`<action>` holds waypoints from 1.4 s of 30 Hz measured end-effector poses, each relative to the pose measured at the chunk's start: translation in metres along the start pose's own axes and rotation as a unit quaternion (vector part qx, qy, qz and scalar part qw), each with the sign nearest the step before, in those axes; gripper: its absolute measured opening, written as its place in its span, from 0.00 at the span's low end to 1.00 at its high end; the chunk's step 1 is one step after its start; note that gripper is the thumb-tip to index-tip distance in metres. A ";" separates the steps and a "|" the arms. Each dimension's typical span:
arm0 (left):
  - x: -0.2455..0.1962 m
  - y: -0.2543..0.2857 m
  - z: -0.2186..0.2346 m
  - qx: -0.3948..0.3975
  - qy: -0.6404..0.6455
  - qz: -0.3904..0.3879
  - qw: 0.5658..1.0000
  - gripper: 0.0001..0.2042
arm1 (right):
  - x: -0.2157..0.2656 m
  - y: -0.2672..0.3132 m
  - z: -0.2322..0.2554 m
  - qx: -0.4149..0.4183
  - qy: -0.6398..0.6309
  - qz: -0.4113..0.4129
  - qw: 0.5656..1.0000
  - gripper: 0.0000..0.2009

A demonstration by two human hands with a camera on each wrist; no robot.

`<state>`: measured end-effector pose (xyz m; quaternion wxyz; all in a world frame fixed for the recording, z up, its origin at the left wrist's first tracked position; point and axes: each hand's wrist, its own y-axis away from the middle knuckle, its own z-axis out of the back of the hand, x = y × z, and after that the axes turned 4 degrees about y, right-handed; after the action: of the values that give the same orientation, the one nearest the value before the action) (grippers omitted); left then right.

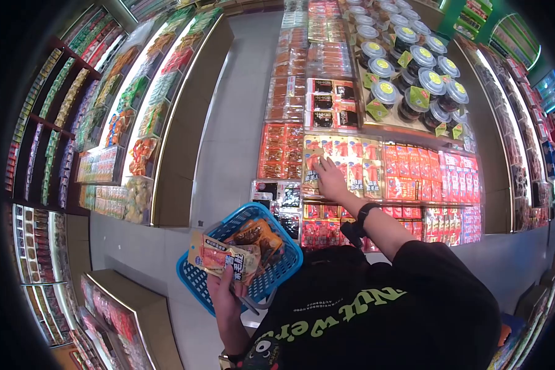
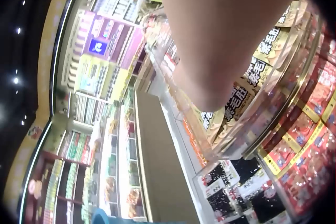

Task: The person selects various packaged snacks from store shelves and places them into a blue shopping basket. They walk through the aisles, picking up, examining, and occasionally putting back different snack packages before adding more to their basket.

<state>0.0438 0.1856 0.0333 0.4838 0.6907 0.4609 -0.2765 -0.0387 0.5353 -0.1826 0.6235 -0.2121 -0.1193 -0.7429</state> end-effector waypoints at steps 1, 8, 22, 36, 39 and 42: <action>0.001 0.000 0.000 -0.001 -0.001 -0.001 1.000 0.09 | 0.003 0.000 -0.005 0.032 0.071 0.037 0.996 0.22; 0.009 0.009 -0.004 -0.016 -0.022 -0.013 1.000 0.10 | 0.012 0.013 -0.009 0.103 0.126 0.073 0.984 0.22; 0.005 0.003 -0.028 -0.001 -0.092 0.001 0.996 0.11 | 0.062 0.033 0.038 -0.034 -0.063 0.159 0.985 0.11; 0.010 -0.009 -0.043 0.012 -0.122 0.074 0.990 0.17 | 0.151 0.065 0.126 0.319 -0.517 -0.115 0.786 0.17; 0.012 -0.009 -0.037 -0.021 -0.105 0.072 0.992 0.13 | 0.092 0.054 0.107 0.103 -0.612 -0.157 0.768 0.09; 0.014 -0.001 -0.026 -0.030 -0.094 0.068 0.993 0.10 | 0.015 0.044 0.058 -0.072 -0.515 -0.257 0.815 0.12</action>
<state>0.0473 0.2146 0.0309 0.5630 0.6767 0.3736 -0.2925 0.0118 0.5387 -0.1284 0.2409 -0.5693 -0.4192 -0.6650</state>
